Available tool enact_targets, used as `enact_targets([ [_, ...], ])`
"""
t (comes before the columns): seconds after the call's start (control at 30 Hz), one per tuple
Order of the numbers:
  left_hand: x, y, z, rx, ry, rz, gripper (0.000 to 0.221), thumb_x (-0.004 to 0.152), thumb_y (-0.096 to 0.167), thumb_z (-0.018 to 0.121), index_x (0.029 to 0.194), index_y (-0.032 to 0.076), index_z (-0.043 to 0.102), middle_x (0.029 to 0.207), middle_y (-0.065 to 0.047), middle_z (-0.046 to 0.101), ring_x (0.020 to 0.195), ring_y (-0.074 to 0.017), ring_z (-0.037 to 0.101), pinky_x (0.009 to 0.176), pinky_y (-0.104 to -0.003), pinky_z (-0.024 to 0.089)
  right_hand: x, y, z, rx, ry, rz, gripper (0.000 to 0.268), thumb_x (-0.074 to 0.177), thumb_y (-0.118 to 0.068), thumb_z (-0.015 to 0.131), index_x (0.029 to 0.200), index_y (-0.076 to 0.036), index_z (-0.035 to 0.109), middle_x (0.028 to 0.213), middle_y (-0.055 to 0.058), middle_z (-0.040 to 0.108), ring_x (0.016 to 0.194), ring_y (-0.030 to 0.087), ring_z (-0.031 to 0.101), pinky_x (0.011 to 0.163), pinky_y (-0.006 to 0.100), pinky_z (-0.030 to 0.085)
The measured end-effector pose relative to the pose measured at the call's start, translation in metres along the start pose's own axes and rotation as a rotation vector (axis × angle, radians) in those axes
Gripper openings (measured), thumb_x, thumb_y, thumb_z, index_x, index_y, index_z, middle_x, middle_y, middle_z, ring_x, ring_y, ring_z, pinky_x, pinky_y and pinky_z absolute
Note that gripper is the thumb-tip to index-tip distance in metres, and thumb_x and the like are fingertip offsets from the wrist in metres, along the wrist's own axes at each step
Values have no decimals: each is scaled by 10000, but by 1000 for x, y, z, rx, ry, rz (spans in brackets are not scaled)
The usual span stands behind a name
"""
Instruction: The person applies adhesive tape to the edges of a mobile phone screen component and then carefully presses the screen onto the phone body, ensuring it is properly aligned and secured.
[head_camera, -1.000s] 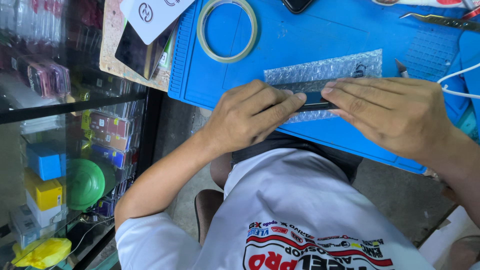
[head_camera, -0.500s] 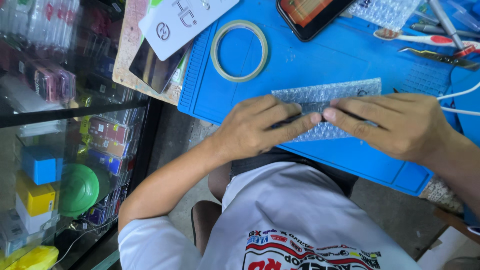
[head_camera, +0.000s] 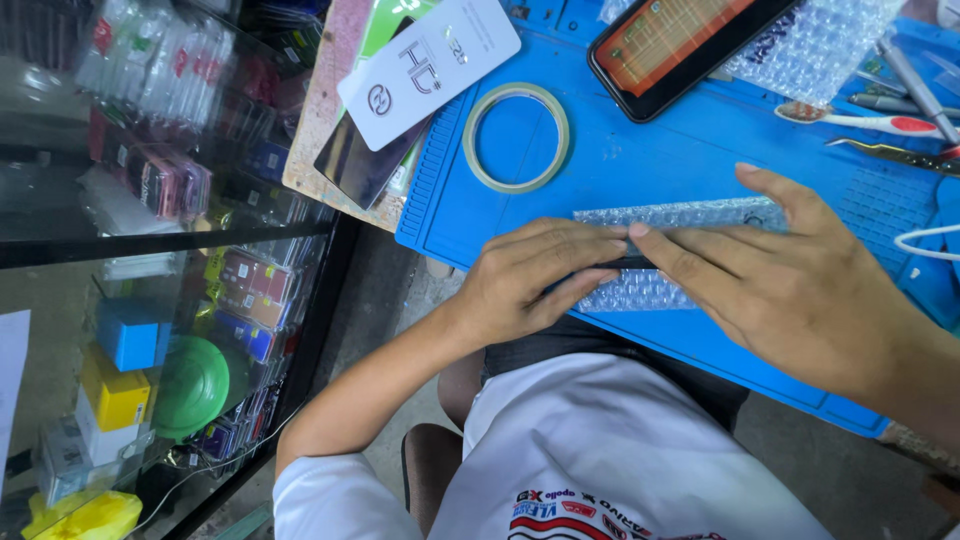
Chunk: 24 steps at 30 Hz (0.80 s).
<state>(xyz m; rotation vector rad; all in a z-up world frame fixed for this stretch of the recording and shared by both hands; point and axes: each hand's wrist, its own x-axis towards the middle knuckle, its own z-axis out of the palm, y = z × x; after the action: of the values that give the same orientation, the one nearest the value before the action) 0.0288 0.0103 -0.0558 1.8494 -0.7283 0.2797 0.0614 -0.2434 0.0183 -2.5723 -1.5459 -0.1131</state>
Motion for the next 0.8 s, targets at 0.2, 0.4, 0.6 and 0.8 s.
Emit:
enact_targets([
  [0.2, -7, -7, -3, 67, -27, 91, 304, 956, 11, 755, 1254, 19, 691, 1270, -124, 706, 1146, -276, 730, 989, -357, 612, -6, 2, 14, -276, 110, -78, 342, 943, -216, 698, 1281, -180, 736, 1131, -8, 765, 935, 94, 710, 1157, 456, 376],
  [0.4, -4, -7, -5, 154, -49, 152, 319, 942, 1, 743, 1255, 55, 712, 1239, -129, 712, 1072, -278, 737, 906, -356, 609, -20, 13, 14, -263, 273, -104, 284, 955, -255, 732, 1226, -181, 693, 1215, 53, 766, 1108, 183, 730, 1170, 491, 320],
  [0.6, 13, 11, -14, 210, -174, 106, 452, 903, 67, 740, 1343, 121, 654, 1223, -83, 690, 1023, -261, 707, 862, -379, 594, -40, 27, -7, 29, 67, 192, 646, 865, -373, 765, 1395, -31, 627, 1260, 114, 717, 1173, 236, 673, 1239, 577, 297],
  [0.8, 34, 32, 0, 470, -279, 146, 586, 890, 143, 712, 1463, 168, 590, 1163, -73, 682, 900, -230, 649, 720, -354, 521, -49, 34, 3, 18, 48, 124, 438, 885, -237, 726, 1312, -150, 690, 1217, 3, 749, 1172, 165, 669, 1248, 625, 239],
])
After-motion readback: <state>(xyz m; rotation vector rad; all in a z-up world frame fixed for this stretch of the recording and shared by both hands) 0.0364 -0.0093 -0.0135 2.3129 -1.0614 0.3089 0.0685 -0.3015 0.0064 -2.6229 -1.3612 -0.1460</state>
